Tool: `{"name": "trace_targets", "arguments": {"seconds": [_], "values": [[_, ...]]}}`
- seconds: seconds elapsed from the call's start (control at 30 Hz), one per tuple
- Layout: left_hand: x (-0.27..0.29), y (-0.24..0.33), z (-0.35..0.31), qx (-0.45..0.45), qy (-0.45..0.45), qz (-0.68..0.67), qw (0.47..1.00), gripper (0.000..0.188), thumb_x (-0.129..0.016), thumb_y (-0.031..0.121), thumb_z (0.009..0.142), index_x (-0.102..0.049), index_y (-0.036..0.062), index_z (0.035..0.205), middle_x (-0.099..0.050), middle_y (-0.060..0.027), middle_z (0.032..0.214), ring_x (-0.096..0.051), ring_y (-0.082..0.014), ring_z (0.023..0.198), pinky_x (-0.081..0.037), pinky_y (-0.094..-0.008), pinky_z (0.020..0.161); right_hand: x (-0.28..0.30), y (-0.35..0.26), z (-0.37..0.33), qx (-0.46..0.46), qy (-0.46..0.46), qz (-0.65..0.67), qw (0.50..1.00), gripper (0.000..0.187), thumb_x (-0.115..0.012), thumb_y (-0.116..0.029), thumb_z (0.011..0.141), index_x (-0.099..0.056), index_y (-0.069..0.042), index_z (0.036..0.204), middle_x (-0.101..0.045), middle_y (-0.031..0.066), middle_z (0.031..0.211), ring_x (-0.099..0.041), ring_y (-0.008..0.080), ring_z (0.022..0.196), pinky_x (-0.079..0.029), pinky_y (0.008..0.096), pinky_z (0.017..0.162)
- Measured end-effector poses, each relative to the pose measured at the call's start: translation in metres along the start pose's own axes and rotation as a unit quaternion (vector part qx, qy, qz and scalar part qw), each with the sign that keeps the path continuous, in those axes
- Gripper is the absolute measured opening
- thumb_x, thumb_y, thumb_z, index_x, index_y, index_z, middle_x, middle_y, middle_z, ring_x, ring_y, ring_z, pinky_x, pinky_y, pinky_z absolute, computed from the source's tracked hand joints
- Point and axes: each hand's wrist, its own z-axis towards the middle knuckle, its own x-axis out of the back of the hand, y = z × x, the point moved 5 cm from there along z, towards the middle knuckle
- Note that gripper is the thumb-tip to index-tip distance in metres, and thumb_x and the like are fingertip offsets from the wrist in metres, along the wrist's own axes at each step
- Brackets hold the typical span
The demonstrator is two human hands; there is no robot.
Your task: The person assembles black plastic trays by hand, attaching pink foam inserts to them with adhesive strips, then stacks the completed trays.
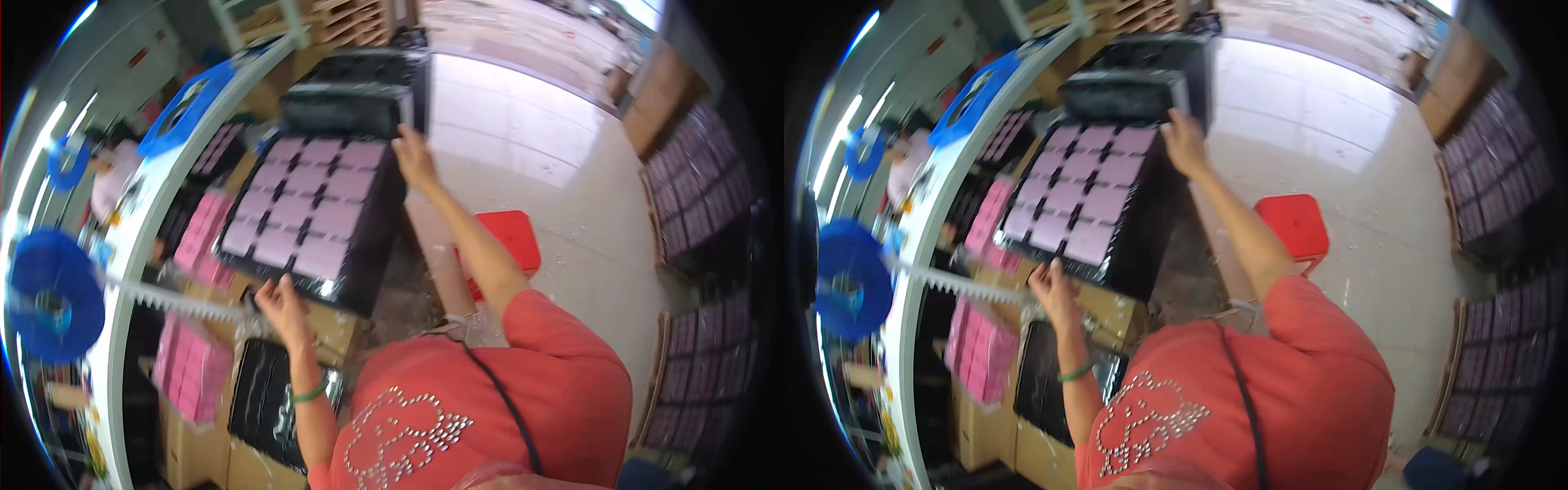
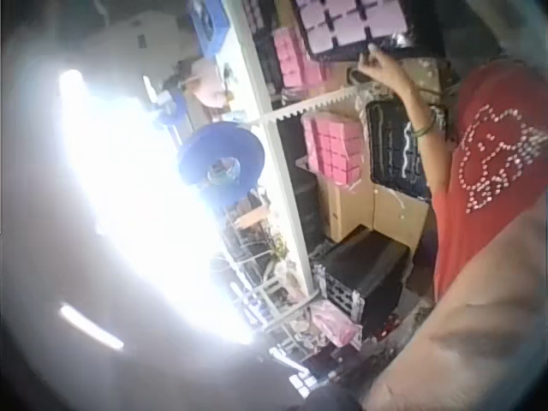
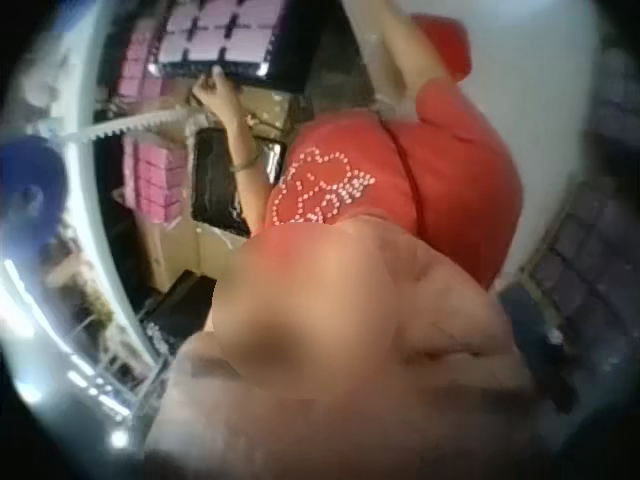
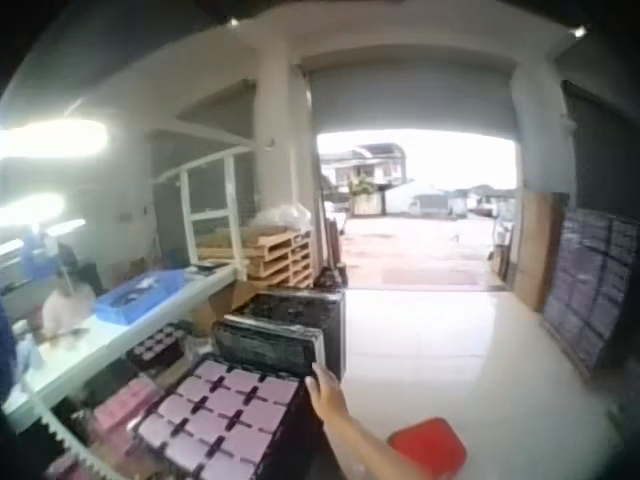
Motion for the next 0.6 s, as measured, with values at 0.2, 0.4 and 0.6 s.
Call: {"name": "trace_targets", "arguments": {"seconds": [0.2, 0.4, 0.6], "values": [[0.006, 0.008, -0.003, -0.006, -0.010, -0.026, 1.000, 0.038, -0.062, 0.023, 0.097, -0.040, 0.0018, 0.120, -0.049, -0.0011, 0.081, -0.042, -0.0049, 0.051, -0.035, -0.0212, 0.042, -0.007, -0.022, -0.006, -0.023, -0.072, -0.019, 0.997, 0.043, -0.046, -0.034, 0.101, -0.061, 0.000, 0.124, -0.061, 0.0198, 0.128, -0.049, 0.0349, 0.130, -0.040, 0.0423, 0.106], [0.003, 0.004, -0.014, -0.018, -0.034, -0.030, 0.999, 0.040, -0.060, 0.027, 0.099, -0.041, 0.0030, 0.125, -0.050, -0.0015, 0.082, -0.045, -0.0050, 0.055, -0.039, -0.0208, 0.045, 0.011, -0.015, -0.011, -0.035, -0.053, -0.034, 0.997, 0.052, -0.048, -0.039, 0.101, -0.053, 0.000, 0.134, -0.056, 0.0233, 0.134, -0.044, 0.0365, 0.134, -0.036, 0.0440, 0.110], [0.117, -0.105, -0.057, 0.057, 0.127, -0.052, 0.989, 0.028, -0.062, 0.030, 0.098, -0.052, 0.0066, 0.109, -0.055, -0.0020, 0.085, -0.047, -0.0058, 0.059, -0.043, -0.0203, 0.048, 0.031, -0.007, -0.115, -0.085, -0.051, 0.051, 0.994, 0.045, -0.057, -0.034, 0.097, -0.058, -0.002, 0.129, -0.063, 0.0199, 0.122, -0.058, 0.0357, 0.116, -0.044, 0.0411, 0.101]]}}
